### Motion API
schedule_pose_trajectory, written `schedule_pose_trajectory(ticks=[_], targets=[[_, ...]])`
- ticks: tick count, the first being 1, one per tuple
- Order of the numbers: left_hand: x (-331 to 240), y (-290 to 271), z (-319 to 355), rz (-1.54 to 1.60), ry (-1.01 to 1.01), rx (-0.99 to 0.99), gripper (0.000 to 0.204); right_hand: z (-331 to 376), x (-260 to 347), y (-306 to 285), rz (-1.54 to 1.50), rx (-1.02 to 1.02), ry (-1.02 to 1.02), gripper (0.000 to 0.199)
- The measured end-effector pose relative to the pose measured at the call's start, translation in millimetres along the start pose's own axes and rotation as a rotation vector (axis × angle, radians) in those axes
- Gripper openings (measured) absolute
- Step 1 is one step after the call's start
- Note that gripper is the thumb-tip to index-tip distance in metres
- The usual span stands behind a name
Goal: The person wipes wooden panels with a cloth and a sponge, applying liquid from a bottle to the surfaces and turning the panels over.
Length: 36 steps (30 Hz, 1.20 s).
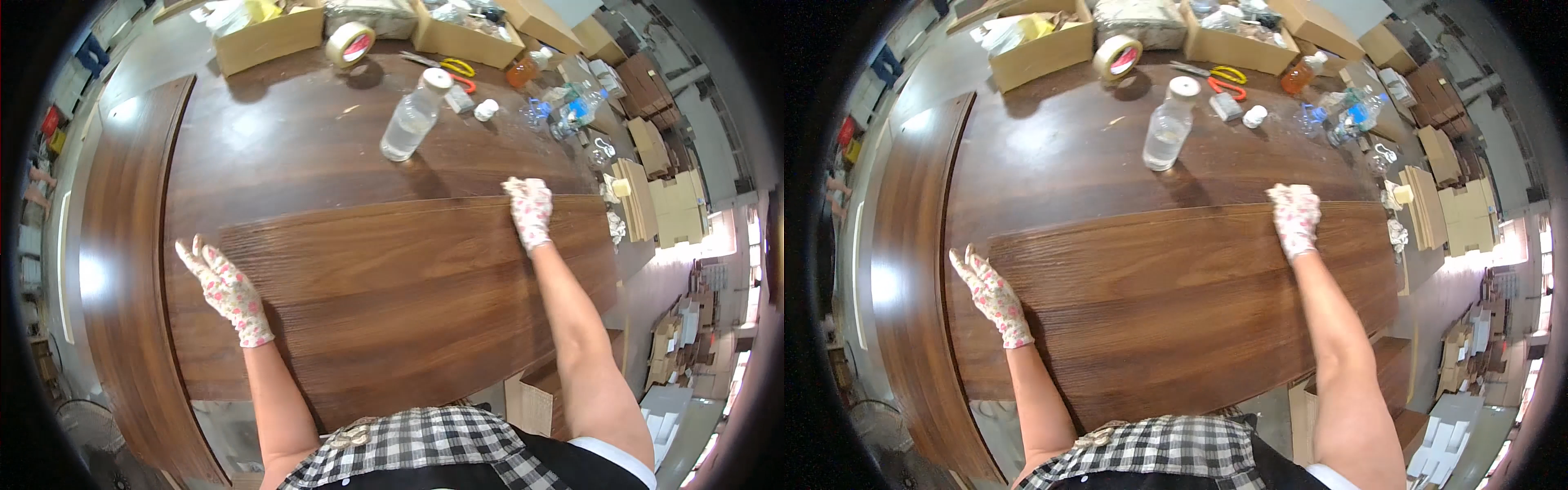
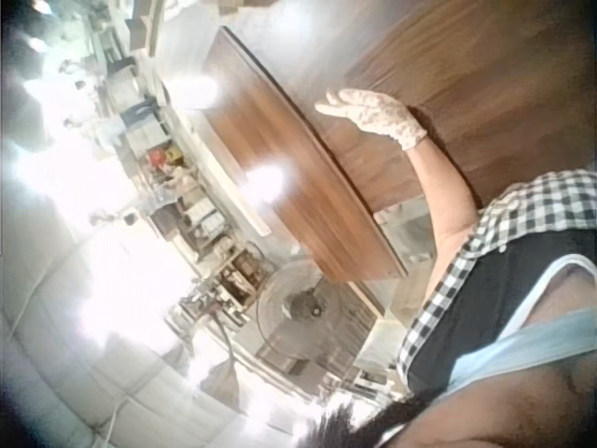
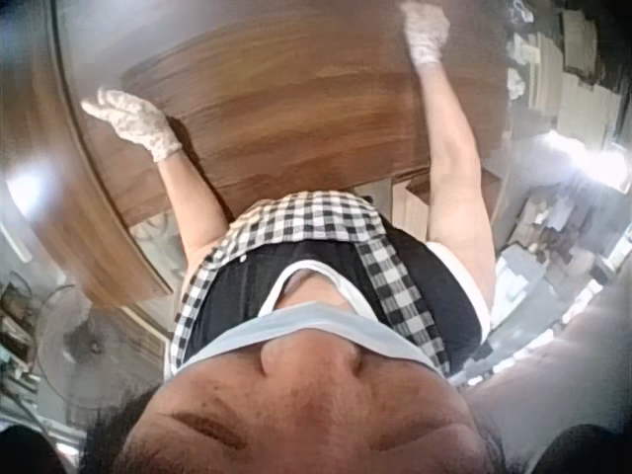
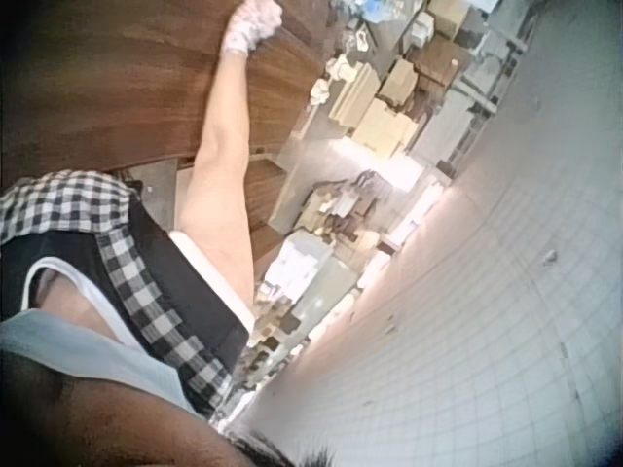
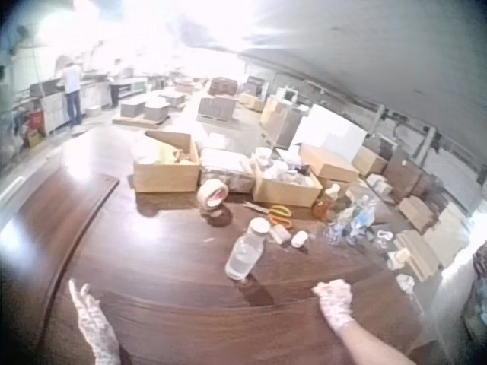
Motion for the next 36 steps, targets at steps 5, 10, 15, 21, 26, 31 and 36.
schedule_pose_trajectory(ticks=[5,10,15,21,26,31,36], targets=[[33.3,-15.9,-8.9,-0.145,0.055,0.006,0.051,47.3,147.9,55.2,0.127,-0.26,-0.433,0.016],[35.4,-24.2,-15.2,-0.229,0.154,-0.049,0.049,3.6,26.2,32.9,0.105,-0.109,-0.386,0.017],[2.2,9.2,-4.7,-0.728,0.309,-0.218,0.053,-43.9,-152.5,-15.6,0.099,-0.205,0.09,0.029],[-103.5,167.4,96.6,-0.451,0.63,0.325,0.06,12.9,-7.8,29.3,0.068,-0.355,-0.424,0.012],[-137.8,221.2,125.5,-0.742,0.668,0.609,0.048,-47.3,-209.6,-21.8,0.141,-0.149,-0.196,0.018],[-132.6,227.7,124.4,-0.816,0.7,0.582,0.041,-48.3,-218.7,-34.8,0.168,-0.214,-0.064,0.01],[-124.8,211.8,115.1,-0.797,0.725,0.58,0.033,-22.4,-166.1,8.4,-0.169,-0.209,-0.331,0.021]])
Point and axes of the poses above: each hand's wrist, its own z-axis away from the middle knuckle, its own y-axis out of the palm, x = y × z, the point moved 1 cm from there along -z, towards the middle knuckle, and after that the axes turned 14 degrees about x, right-handed, at the moved point
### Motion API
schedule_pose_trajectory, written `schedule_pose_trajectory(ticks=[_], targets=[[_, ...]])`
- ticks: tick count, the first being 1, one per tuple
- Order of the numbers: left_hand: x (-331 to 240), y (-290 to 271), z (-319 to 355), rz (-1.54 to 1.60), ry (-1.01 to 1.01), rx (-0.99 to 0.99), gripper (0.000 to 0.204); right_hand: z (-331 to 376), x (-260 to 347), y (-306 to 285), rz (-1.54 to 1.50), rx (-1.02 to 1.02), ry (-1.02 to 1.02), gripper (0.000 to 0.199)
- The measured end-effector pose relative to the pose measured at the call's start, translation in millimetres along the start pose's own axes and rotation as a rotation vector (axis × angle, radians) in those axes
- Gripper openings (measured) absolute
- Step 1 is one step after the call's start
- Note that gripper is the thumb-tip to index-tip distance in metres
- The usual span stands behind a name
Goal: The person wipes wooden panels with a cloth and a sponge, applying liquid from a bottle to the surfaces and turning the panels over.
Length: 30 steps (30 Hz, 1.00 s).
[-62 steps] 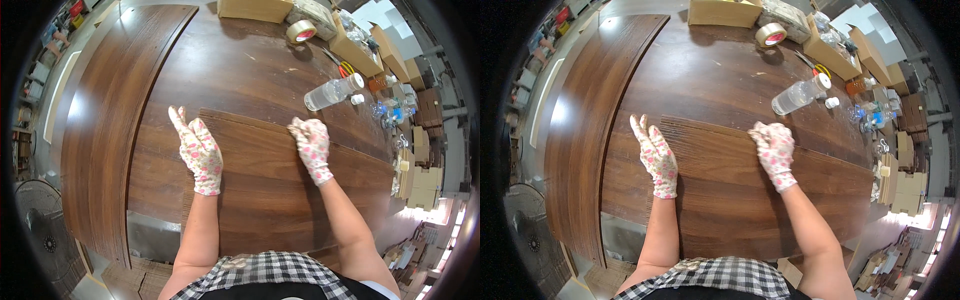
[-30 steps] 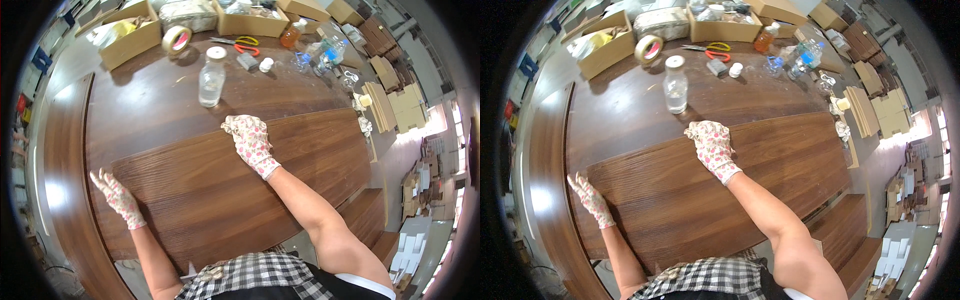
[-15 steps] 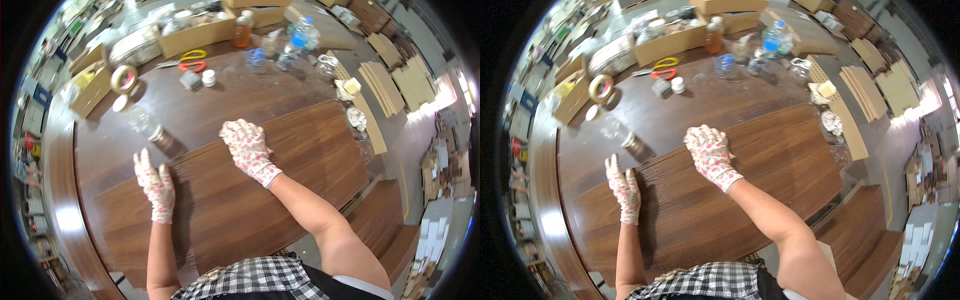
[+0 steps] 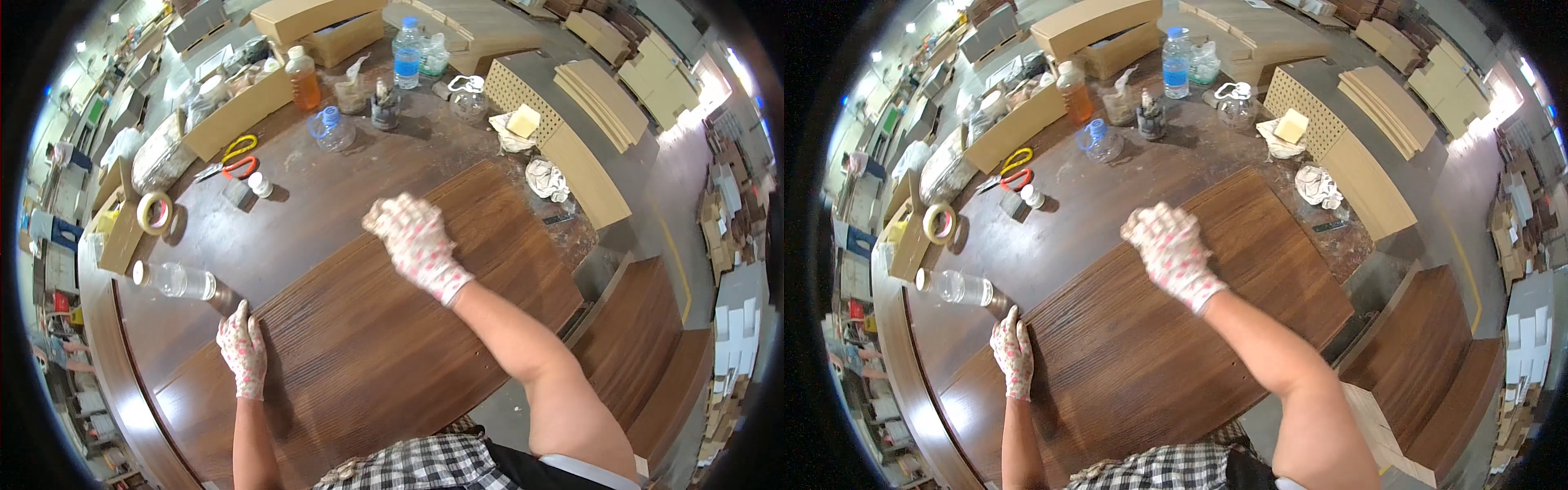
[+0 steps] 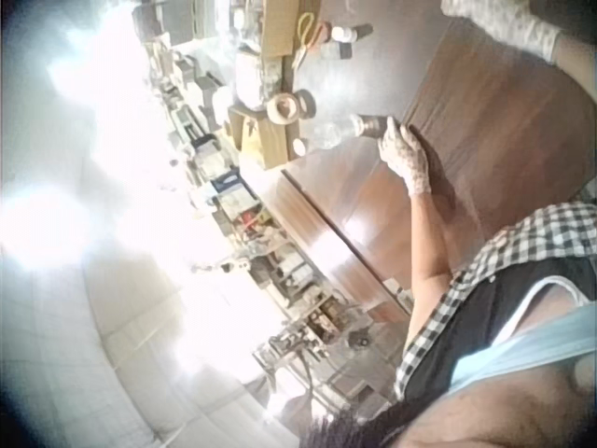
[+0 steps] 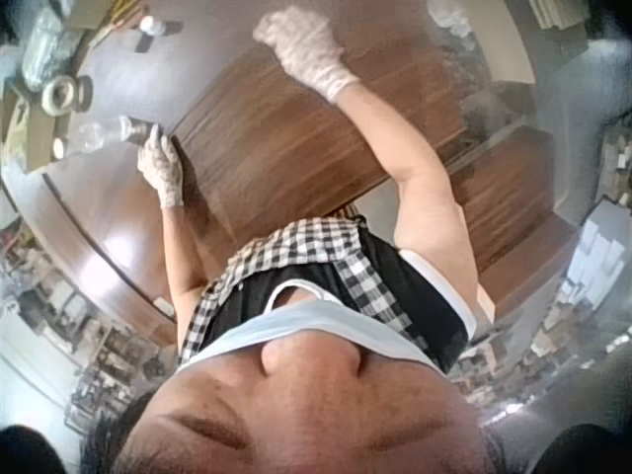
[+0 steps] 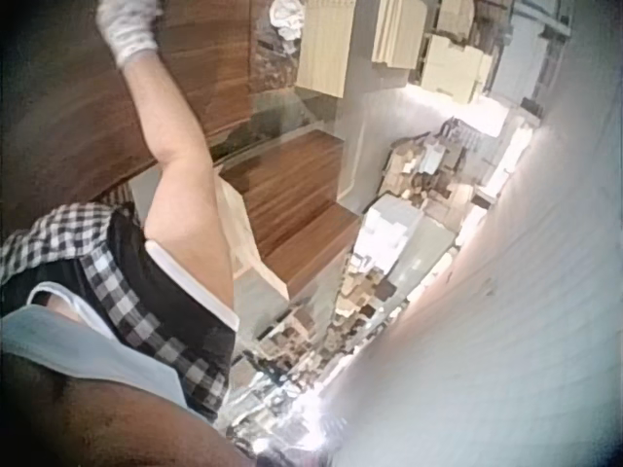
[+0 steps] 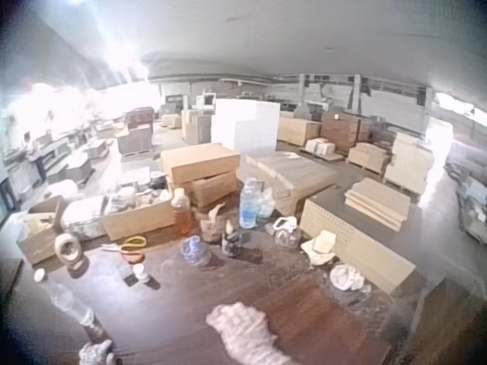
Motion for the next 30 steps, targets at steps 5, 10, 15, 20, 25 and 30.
schedule_pose_trajectory(ticks=[5,10,15,20,25,30], targets=[[-21.4,3.0,-8.7,0.03,0.052,-0.002,0.029,1.5,-171.9,-75.8,0.374,-0.062,0.322,0.019],[-13.0,3.0,-4.5,0.003,0.055,-0.023,0.028,-0.1,-51.8,-41.0,0.31,0.037,0.137,0.013],[-2.2,3.4,-4.1,0.009,0.037,-0.04,0.028,23.3,62.6,-36.3,0.41,0.152,-0.211,0.023],[-16.9,8.3,-16.0,0.095,-0.017,-0.002,0.035,39.0,-119.1,-64.1,-0.082,-0.199,0.198,0.03],[-14.0,6.7,-11.7,0.18,-0.102,-0.082,0.044,22.0,17.5,14.4,-0.539,0.18,0.256,0.04],[1.9,16.7,-8.4,0.523,-0.077,-0.21,0.044,26.3,233.1,21.2,0.076,0.669,-0.25,0.061]])
Point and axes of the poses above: each hand's wrist, its own z-axis away from the middle knuckle, its own y-axis out of the palm, x = y × z, the point moved 1 cm from there along -z, towards the middle knuckle, and after that the axes turned 14 degrees about x, right-handed, at the moved point
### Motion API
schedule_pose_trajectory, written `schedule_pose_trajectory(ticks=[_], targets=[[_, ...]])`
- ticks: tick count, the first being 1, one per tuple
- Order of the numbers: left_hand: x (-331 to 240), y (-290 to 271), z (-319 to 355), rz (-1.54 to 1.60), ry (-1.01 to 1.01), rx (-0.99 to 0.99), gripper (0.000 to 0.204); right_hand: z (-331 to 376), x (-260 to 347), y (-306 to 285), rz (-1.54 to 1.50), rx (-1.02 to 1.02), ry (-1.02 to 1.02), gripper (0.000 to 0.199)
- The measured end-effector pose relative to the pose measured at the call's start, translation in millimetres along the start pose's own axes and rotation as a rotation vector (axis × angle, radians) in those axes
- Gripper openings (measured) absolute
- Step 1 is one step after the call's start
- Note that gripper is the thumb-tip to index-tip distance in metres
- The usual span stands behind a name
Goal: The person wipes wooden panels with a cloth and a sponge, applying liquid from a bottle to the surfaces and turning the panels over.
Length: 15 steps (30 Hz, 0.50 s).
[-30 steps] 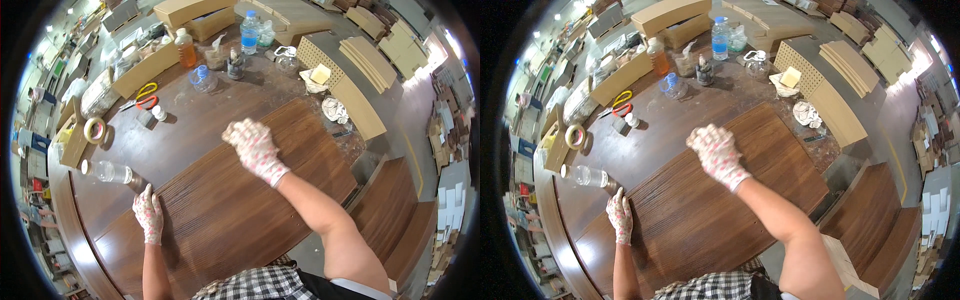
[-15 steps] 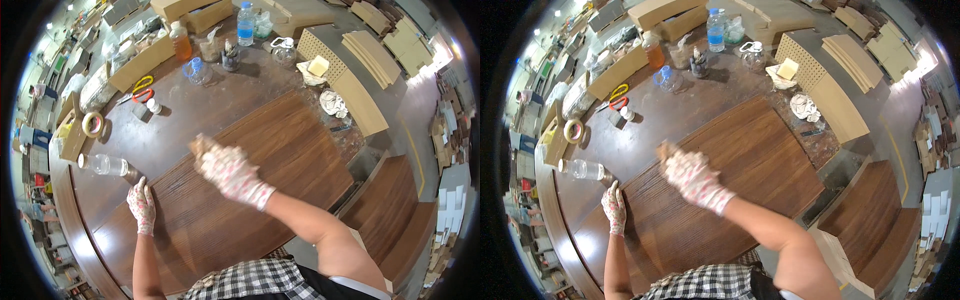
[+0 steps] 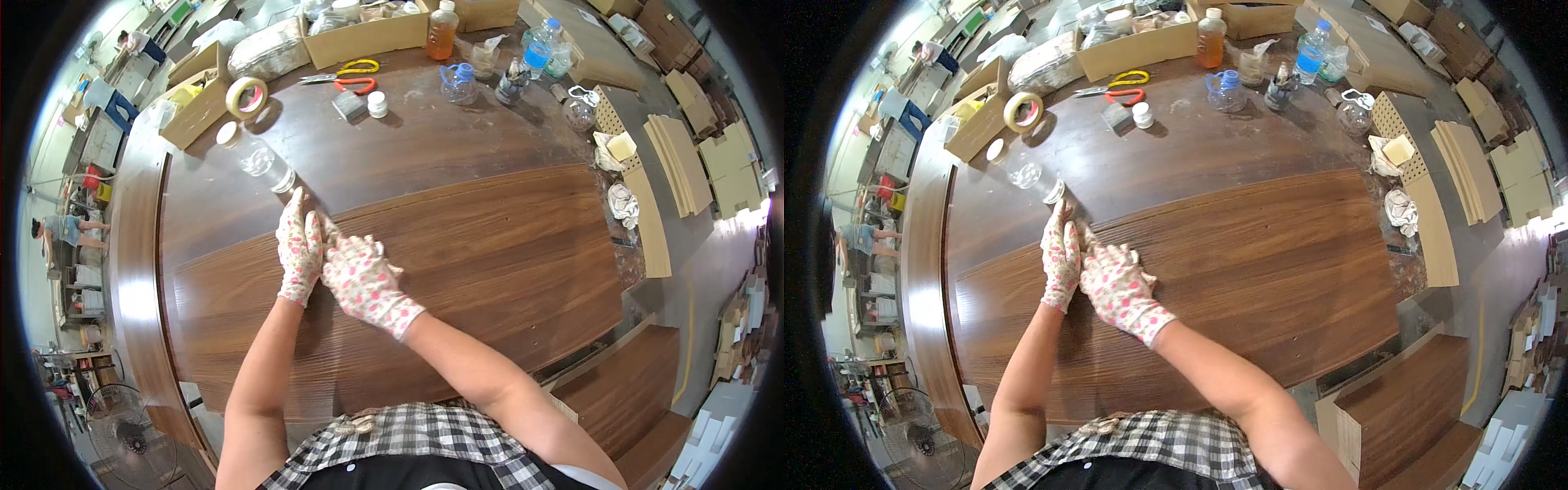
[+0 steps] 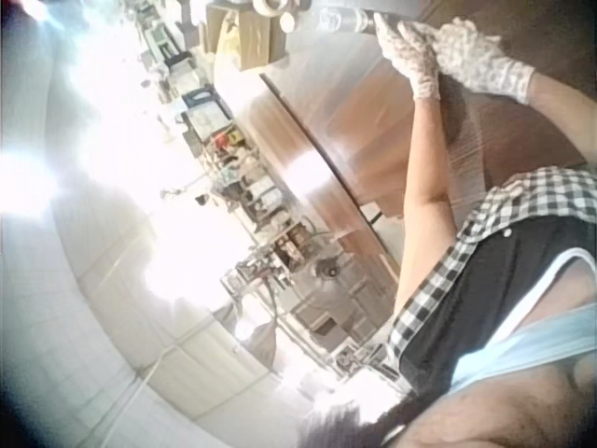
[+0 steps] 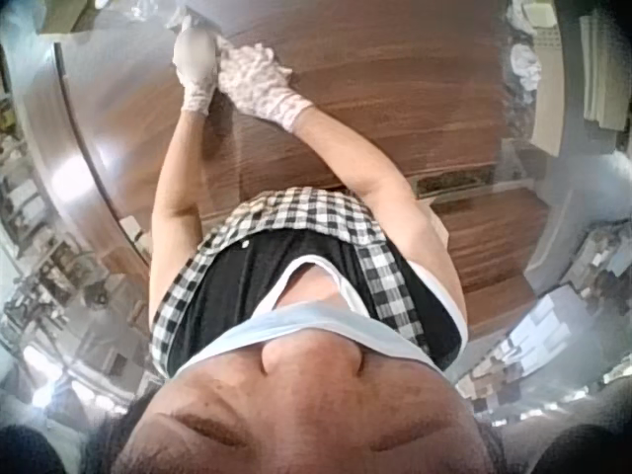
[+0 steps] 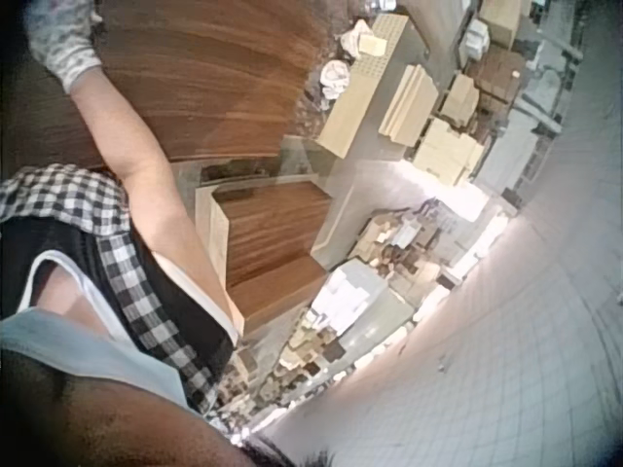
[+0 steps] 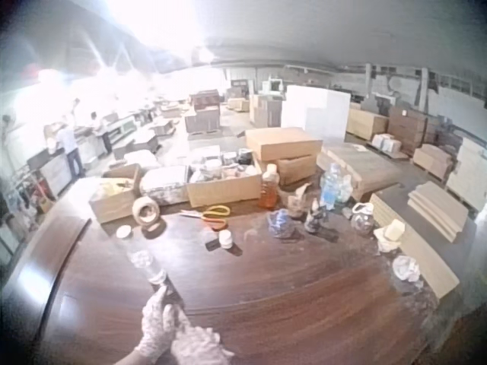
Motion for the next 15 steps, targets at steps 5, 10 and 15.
schedule_pose_trajectory(ticks=[5,10,15], targets=[[3.4,-20.1,17.3,0.258,0.009,-0.084,0.045,18.9,-113.7,-18.7,0.011,-0.223,0.472,0.017],[2.3,-21.2,29.1,0.294,0.109,-0.142,0.044,1.0,-92.0,20.3,0.201,-0.487,0.393,0.022],[14.0,-36.7,58.7,0.366,0.125,-0.111,0.044,33.3,-140.1,1.9,0.22,-0.528,0.307,0.027]])
Point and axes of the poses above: each hand's wrist, its own z-axis away from the middle knuckle, its own y-axis out of the palm, x = y × z, the point moved 1 cm from there along -z, towards the middle knuckle, and after that the axes turned 14 degrees about x, right-handed, at the moved point
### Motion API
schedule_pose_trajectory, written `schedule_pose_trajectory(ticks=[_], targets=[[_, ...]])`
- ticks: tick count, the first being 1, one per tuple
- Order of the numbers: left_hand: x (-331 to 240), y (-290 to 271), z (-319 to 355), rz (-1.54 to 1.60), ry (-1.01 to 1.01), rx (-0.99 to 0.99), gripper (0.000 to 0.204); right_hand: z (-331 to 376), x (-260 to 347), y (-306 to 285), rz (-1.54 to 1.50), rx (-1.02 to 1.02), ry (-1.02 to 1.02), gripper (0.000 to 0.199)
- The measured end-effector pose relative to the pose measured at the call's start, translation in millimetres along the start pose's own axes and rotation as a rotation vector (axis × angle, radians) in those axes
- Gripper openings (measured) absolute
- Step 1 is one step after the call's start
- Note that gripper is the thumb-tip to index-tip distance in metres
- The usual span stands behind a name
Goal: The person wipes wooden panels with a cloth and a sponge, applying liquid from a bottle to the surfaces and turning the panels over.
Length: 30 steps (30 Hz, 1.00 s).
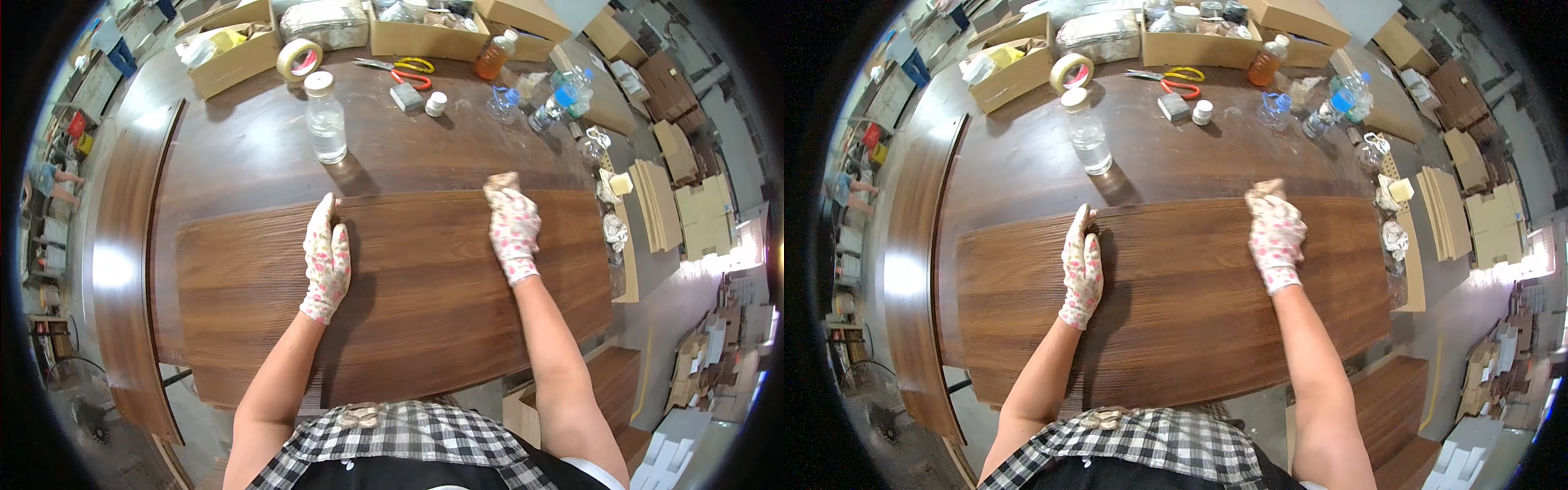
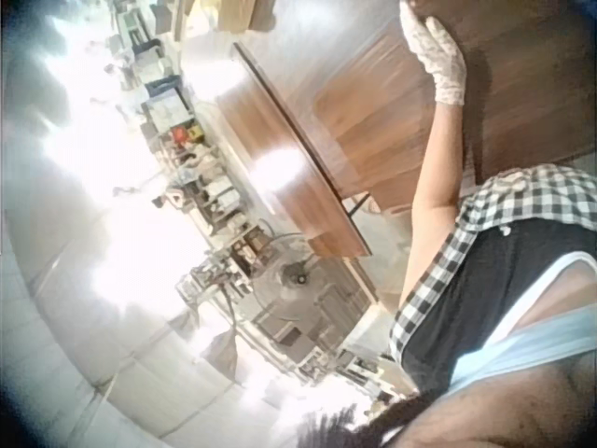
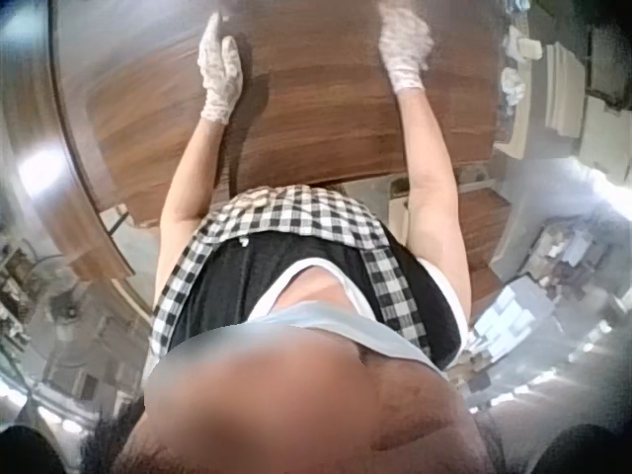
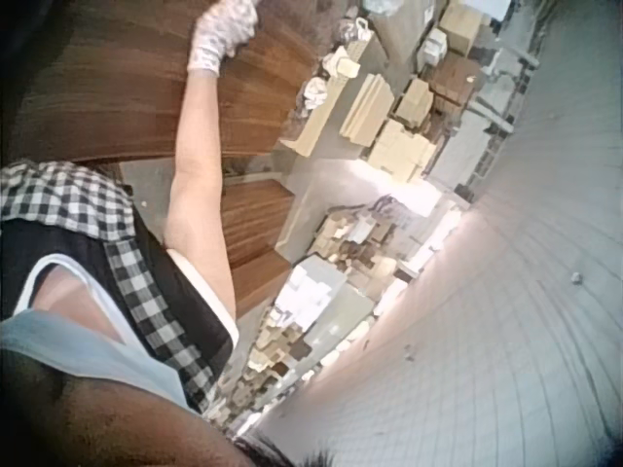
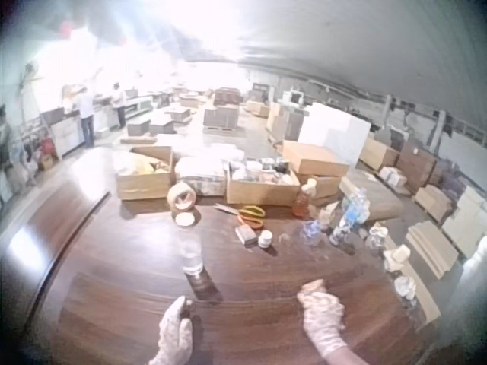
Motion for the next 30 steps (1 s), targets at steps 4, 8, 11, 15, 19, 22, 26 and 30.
schedule_pose_trajectory(ticks=[4,8,11,15,19,22,26,30], targets=[[1.6,-16.2,17.9,0.097,-0.012,-0.034,0.045,-29.2,88.2,-23.4,-0.274,0.546,0.341,0.027],[3.9,-24.2,22.6,0.178,-0.056,-0.05,0.045,-22.2,196.5,12.8,-0.18,0.05,-0.295,0.029],[12.3,-70.6,32.6,-0.12,0.032,-0.124,0.045,-27.8,165.8,-20.3,-0.286,0.127,-0.289,0.023],[34.3,-166.5,72.1,-0.324,-0.146,-0.479,0.043,-0.3,73.6,-1.2,-0.064,0.023,-0.079,0.035],[71.2,-217.8,136.6,-0.357,-0.465,-0.724,0.041,-18.6,166.3,-3.8,0.046,0.133,-0.233,0.045],[55.2,-212.9,130.0,-0.238,-0.405,-0.738,0.041,-54.6,275.6,-4.5,-0.231,0.16,-0.385,0.039],[54.0,-204.0,117.6,-0.107,-0.381,-0.792,0.042,-62.4,402.0,34.4,-0.255,0.025,-0.504,0.035],[58.0,-223.2,138.6,0.181,-0.241,-0.829,0.042,27.4,455.2,11.6,-0.471,0.061,-1.03,0.042]])
Point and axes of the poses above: each hand's wrist, its own z-axis away from the middle knuckle, its own y-axis out of the palm, x = y × z, the point moved 1 cm from there along -z, towards the middle knuckle, and after that the axes turned 14 degrees about x, right-handed, at the moved point
